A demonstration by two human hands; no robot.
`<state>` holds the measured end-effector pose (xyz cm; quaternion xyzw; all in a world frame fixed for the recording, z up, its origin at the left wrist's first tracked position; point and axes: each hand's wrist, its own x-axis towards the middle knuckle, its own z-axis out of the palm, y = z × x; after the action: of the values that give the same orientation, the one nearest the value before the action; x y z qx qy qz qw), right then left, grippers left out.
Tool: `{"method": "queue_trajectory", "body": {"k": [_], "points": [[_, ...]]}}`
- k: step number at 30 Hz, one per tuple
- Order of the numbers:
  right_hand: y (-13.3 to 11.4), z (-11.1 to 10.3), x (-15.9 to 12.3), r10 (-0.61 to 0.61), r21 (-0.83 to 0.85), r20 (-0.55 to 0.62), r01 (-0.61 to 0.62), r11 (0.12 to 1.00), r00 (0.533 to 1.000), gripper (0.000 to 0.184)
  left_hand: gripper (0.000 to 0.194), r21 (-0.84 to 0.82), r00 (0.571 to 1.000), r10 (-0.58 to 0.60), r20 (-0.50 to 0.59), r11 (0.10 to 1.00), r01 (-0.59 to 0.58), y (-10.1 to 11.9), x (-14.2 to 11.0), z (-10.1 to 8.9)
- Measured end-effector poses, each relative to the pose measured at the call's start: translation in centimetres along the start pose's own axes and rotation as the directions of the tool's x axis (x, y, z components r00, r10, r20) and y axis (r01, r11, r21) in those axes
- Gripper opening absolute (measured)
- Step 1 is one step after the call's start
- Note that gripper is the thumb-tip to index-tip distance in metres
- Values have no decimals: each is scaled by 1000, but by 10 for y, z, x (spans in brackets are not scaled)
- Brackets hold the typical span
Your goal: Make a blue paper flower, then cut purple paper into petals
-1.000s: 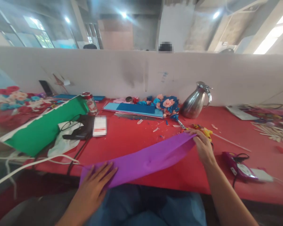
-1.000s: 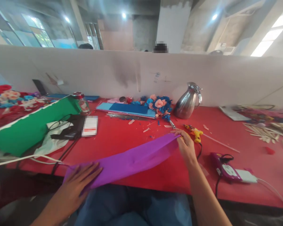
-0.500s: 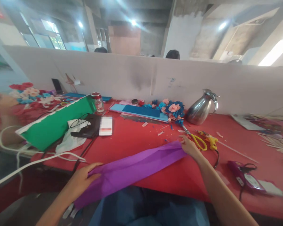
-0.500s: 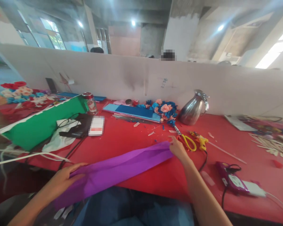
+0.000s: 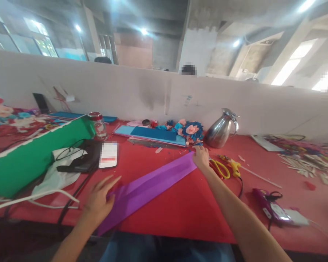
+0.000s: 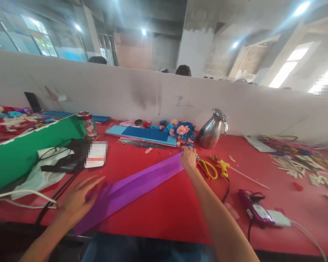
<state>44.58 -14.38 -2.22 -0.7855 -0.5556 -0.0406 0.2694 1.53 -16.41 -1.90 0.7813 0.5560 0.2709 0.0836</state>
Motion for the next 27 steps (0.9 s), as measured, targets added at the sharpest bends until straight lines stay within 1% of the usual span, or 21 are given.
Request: {"method": "queue_trajectory", "body": {"k": [1, 2, 4, 6, 8, 10, 12, 14, 16, 18, 22, 24, 27], "points": [[-5, 1, -7, -51, 8, 18, 51, 999, 999, 43, 48, 71, 998, 55, -12, 996, -54, 8, 2, 4], [-11, 3, -15, -111, 25, 50, 110, 994, 993, 44, 48, 100, 994, 109, 5, 989, -109, 17, 3, 9], [-22, 10, -31, -243, 70, 121, 236, 969, 962, 51, 51, 95, 981, 184, 66, 977, -190, 36, 2, 18], [-32, 18, -43, -369, 104, 160, 356, 929, 916, 59, 56, 99, 973, 213, 90, 970, -222, 52, -1, 28], [-39, 23, -50, -465, 121, 151, 450, 885, 873, 62, 57, 124, 982, 175, 72, 975, -183, 64, -6, 36], [-44, 26, -51, -542, 135, 119, 527, 839, 832, 56, 52, 137, 981, 187, 53, 972, -193, 68, -10, 41], [-46, 26, -51, -612, 151, 92, 596, 789, 786, 43, 44, 148, 970, 237, 53, 959, -243, 67, -11, 43], [-46, 25, -51, -653, 163, 68, 637, 754, 755, 32, 38, 162, 959, 277, 57, 945, -283, 65, -9, 43], [-45, 26, -52, -656, 173, 33, 642, 747, 754, 26, 34, 178, 955, 293, 51, 938, -297, 63, -4, 44], [-45, 28, -54, -643, 183, 20, 630, 755, 765, 27, 33, 195, 955, 294, 47, 935, -297, 62, 1, 46], [-39, 36, -58, -617, 151, 118, 600, 785, 778, 33, 34, 218, 957, 284, 63, 932, -291, 63, 6, 52], [-32, 41, -59, -567, 99, 146, 558, 824, 811, 33, 37, 215, 959, 276, 68, 934, -285, 63, 5, 53], [-21, 51, -60, -493, 8, 155, 498, 867, 856, 40, 38, 189, 962, 265, 70, 943, -273, 61, 3, 55]]}}
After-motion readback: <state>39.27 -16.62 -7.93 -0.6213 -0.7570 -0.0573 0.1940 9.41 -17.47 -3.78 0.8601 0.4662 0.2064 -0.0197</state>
